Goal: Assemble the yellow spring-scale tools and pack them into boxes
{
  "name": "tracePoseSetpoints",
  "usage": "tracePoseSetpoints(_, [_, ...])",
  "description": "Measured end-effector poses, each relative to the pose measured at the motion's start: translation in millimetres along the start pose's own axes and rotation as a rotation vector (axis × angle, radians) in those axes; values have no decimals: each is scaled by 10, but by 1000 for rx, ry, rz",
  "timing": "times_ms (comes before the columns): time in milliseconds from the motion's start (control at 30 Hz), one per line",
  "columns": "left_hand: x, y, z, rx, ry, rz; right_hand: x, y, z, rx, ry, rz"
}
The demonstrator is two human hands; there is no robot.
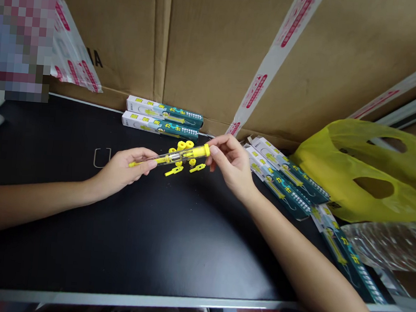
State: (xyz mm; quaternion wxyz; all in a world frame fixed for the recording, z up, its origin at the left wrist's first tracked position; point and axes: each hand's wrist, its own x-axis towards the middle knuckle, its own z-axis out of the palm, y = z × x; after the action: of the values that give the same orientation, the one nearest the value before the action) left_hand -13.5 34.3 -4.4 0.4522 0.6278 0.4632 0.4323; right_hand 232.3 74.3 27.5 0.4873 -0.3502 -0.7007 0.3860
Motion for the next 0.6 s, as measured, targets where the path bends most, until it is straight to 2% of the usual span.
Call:
tracePoseSetpoints(200, [7, -10, 0, 11, 18, 7, -6, -13, -3, 1, 13, 12])
tracePoseSetpoints(333, [13, -16, -3, -14, 14, 11, 35, 117, -47, -46, 41, 23])
tracePoseSetpoints(533, [14, -16, -7, -20, 9, 0, 79, 432, -16, -747, -37, -80])
tracePoseSetpoints(600, [11, -14, -10, -5, 6, 2, 83, 489, 35, -874, -60, -73])
